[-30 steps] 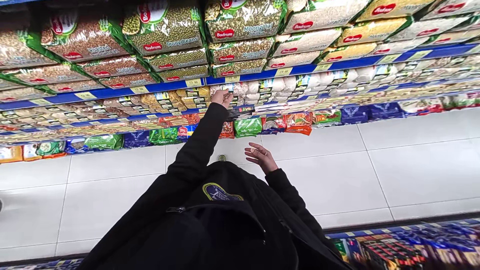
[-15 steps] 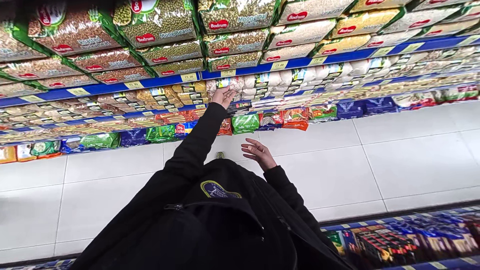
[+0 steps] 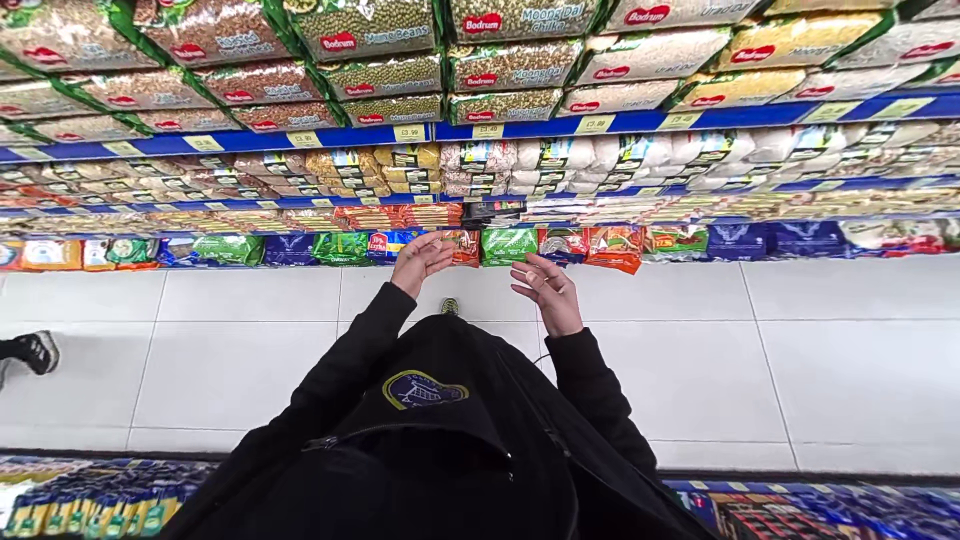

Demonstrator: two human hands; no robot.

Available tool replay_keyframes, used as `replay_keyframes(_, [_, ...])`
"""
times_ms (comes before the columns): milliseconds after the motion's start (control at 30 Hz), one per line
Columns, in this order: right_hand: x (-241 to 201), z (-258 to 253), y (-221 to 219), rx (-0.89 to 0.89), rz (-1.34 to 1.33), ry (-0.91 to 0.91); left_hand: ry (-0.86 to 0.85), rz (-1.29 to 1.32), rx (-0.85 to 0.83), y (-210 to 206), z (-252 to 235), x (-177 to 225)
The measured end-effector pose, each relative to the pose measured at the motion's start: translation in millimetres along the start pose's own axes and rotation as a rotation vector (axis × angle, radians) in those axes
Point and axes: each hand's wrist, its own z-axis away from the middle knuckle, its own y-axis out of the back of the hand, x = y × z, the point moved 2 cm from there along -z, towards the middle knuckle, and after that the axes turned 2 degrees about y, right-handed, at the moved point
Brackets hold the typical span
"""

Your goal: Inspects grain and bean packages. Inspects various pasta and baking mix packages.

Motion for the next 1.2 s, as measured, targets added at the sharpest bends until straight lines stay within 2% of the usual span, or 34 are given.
replay_keyframes(133, [-13,10,-11,-0.082,0.002,0.038,-0.118,-0.001,0.059,2,48,-16])
replay_keyframes(267, [-14,29,-19,-0.212,0.008,0.051,-0.209,-0.087,0.018,-14,97,-35])
replay_keyframes(433, [12,63,-20,-0.306,-0.021,-0.039,-0.129,-0.063,-0.028,-19,147,-90])
replay_keyframes(533, [30,84,-23,-0.355,-0.011,-0.108,-0.077,-0.021,0.044,-8,177,-117])
replay_keyframes(667, [36,104,-36,-0.441,0.018,-0.149,-0.122,0.002,0.167,3,211,-122])
replay_keyframes(767, [36,109,-46,-0.49,0.012,-0.146,-0.162,0.013,0.2,7,226,-122])
replay_keyframes(900, [39,113,-55,-0.527,-0.008,-0.143,-0.081,0.114,0.182,18,240,-130])
replay_keyframes(1200, [64,112,-105,-0.513,-0.038,-0.214,-0.05,0.292,0.283,73,260,-131])
